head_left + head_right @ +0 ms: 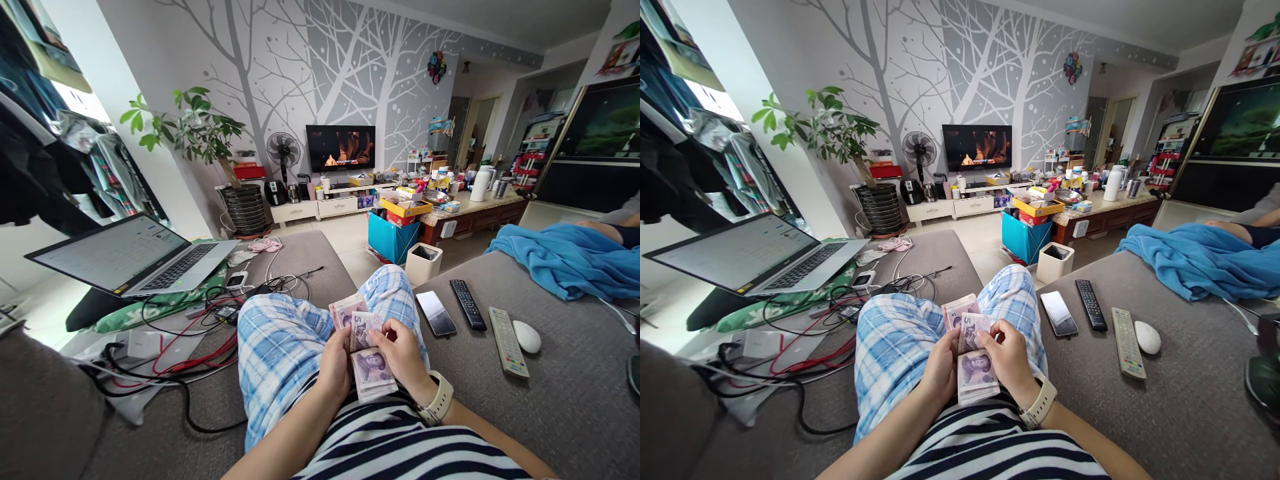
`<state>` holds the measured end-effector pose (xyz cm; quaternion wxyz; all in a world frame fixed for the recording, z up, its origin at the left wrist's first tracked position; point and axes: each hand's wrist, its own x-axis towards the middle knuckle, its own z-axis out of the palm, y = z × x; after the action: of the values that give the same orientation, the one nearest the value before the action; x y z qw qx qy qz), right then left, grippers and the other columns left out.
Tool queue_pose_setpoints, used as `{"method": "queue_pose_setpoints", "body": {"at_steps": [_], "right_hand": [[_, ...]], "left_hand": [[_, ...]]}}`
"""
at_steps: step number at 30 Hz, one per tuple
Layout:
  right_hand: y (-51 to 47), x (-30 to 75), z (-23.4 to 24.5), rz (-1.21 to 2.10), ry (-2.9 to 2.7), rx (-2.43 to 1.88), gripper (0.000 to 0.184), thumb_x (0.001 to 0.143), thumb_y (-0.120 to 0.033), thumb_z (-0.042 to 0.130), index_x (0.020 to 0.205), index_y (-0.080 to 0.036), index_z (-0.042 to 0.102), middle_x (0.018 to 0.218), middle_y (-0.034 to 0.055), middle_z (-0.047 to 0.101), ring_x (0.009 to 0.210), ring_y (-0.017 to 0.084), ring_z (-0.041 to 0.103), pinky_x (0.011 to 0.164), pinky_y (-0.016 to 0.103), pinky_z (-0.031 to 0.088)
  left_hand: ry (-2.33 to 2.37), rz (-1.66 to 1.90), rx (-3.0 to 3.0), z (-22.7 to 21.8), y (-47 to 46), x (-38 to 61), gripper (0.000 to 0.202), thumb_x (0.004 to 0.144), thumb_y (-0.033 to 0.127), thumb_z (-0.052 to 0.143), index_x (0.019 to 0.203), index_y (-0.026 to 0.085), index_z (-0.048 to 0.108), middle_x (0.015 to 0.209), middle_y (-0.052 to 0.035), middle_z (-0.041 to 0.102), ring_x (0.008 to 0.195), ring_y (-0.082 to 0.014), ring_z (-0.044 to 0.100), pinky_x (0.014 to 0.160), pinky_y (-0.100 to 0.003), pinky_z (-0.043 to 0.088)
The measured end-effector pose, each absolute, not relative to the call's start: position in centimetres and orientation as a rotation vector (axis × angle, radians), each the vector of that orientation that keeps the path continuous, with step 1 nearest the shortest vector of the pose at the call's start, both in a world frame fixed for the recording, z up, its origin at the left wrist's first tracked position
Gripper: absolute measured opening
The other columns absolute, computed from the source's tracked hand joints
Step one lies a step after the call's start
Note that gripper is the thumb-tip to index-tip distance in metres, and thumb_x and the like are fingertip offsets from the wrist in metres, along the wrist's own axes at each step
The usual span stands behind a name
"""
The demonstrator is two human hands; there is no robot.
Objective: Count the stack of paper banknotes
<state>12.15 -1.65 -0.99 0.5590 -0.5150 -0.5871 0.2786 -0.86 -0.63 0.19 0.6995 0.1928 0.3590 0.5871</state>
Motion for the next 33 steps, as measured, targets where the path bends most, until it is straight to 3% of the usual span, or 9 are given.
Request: {"method": "queue_pose_setpoints", "body": {"at_steps": [9,16,33], "right_hand": [[-1.71,11.99,-0.89,0.803,-1.388,-1.070,0.022,0.087,-0.039,0.061,0.079,-0.018,0.059,0.071,0.0000,0.059,0.064,0.016,0.052,0.061,0.026,0.041],[-1.63,12.08,-1.07,0.845,-1.402,-0.999,0.027,0.093,-0.042,0.054,0.083,-0.018,0.060,0.074,0.0021,0.062,0.069,0.018,0.056,0.064,0.027,0.044],[-1.75,12.21,-0.50,0.767,-1.460,-1.030,0.033,0.096,-0.044,0.048,0.078,-0.019,0.057,0.068,0.0003,0.056,0.063,0.016,0.051,0.060,0.026,0.039]], "left_hand": [[0.828,1.297,0.449,0.46,-0.59,-0.75,0.023,0.074,0.020,0.062,0.093,0.009,0.068,0.085,-0.0118,0.074,0.077,-0.0263,0.072,0.073,-0.037,0.058],[0.824,1.313,0.457,0.06,-0.32,-0.85,0.021,0.074,0.019,0.062,0.092,0.010,0.068,0.085,-0.0108,0.075,0.077,-0.0259,0.072,0.073,-0.038,0.058],[0.799,1.303,0.447,0.17,-0.16,-0.78,0.020,0.074,0.018,0.062,0.091,0.011,0.068,0.088,-0.0113,0.075,0.081,-0.0273,0.073,0.078,-0.041,0.058]]}}
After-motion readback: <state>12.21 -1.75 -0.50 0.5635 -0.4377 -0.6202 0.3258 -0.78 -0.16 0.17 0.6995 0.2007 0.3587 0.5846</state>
